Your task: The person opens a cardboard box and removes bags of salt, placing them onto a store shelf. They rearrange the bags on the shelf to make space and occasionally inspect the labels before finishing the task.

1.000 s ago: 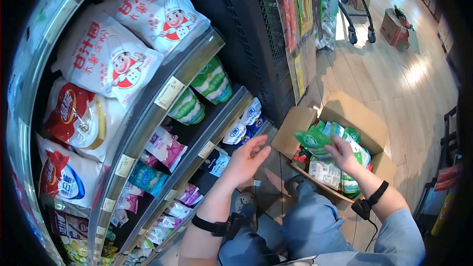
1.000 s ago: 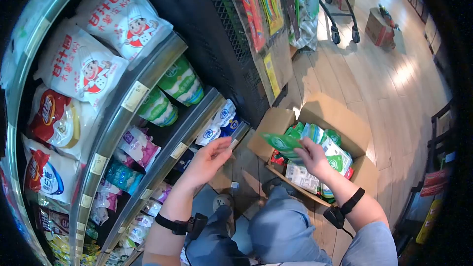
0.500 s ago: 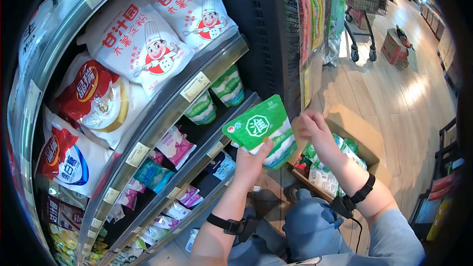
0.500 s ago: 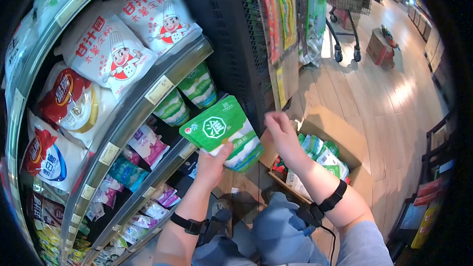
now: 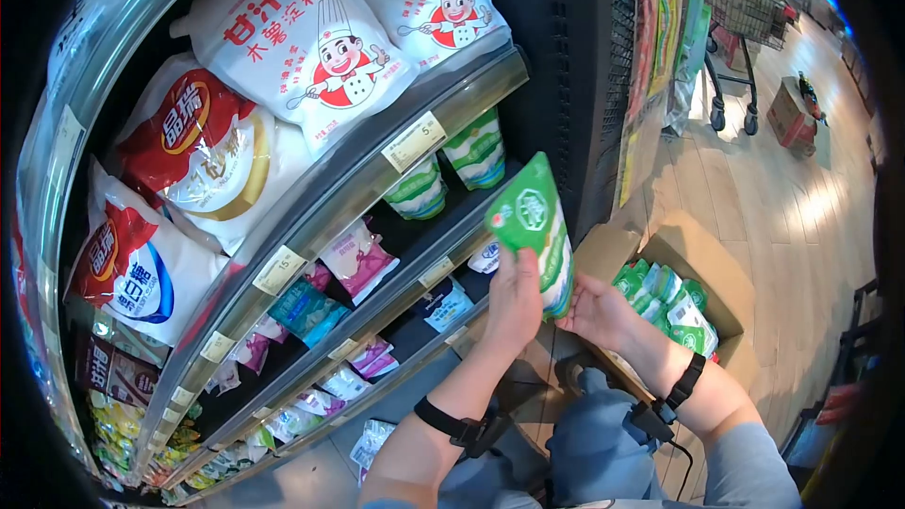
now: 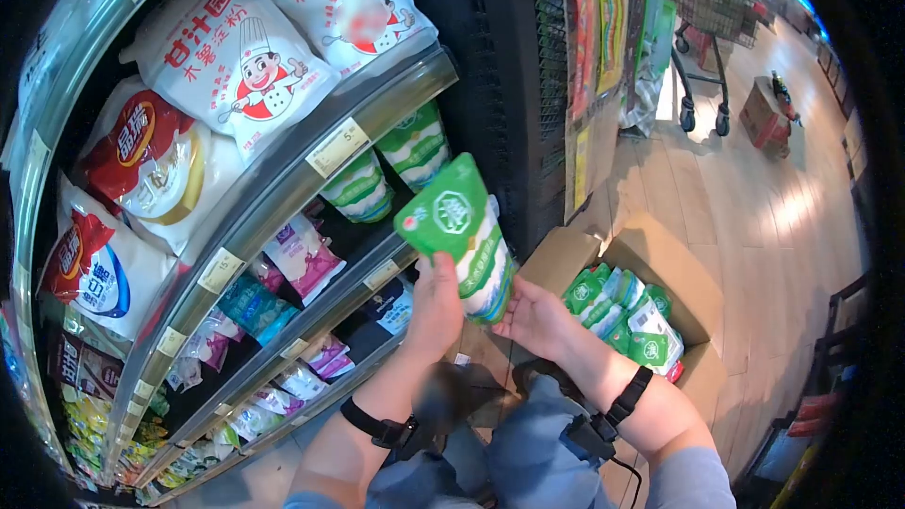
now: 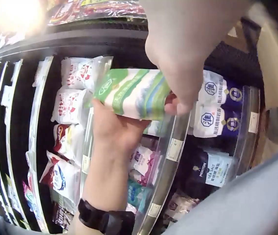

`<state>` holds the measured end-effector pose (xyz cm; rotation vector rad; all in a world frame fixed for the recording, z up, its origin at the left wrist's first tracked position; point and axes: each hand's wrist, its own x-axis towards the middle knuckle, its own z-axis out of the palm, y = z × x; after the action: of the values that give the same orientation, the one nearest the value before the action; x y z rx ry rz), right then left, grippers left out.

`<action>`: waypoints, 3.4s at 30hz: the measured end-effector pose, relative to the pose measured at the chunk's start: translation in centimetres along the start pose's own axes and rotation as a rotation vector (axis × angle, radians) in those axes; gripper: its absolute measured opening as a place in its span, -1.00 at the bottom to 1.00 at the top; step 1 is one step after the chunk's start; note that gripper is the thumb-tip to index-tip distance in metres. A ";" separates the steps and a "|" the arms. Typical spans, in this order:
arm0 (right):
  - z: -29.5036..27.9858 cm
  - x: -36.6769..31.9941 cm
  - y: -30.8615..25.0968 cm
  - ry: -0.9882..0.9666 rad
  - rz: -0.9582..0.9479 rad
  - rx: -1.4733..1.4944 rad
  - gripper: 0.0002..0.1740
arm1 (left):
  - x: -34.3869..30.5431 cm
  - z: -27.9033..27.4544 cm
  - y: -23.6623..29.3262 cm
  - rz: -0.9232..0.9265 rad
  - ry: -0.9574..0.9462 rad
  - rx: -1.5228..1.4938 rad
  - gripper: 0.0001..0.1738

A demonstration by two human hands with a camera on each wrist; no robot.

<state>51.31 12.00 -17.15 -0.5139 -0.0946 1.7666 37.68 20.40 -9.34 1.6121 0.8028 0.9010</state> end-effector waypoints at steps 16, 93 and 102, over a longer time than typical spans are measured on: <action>0.3 0.7 -0.7 0.129 0.152 -0.327 -0.53 | 0.0 -0.7 -0.1 -0.200 0.026 -0.500 -0.44; 10.0 22.1 -5.4 0.286 -0.426 -0.346 -0.44 | 13.0 -14.4 -15.0 0.040 0.365 0.315 -0.03; 10.3 23.9 -5.7 0.282 -0.450 -0.292 -0.51 | 12.7 -14.2 -14.3 -0.019 0.370 0.293 0.05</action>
<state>48.46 38.16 -12.91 -0.8750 -0.2520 1.2338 30.78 40.88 -19.42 1.7055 1.2535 1.1268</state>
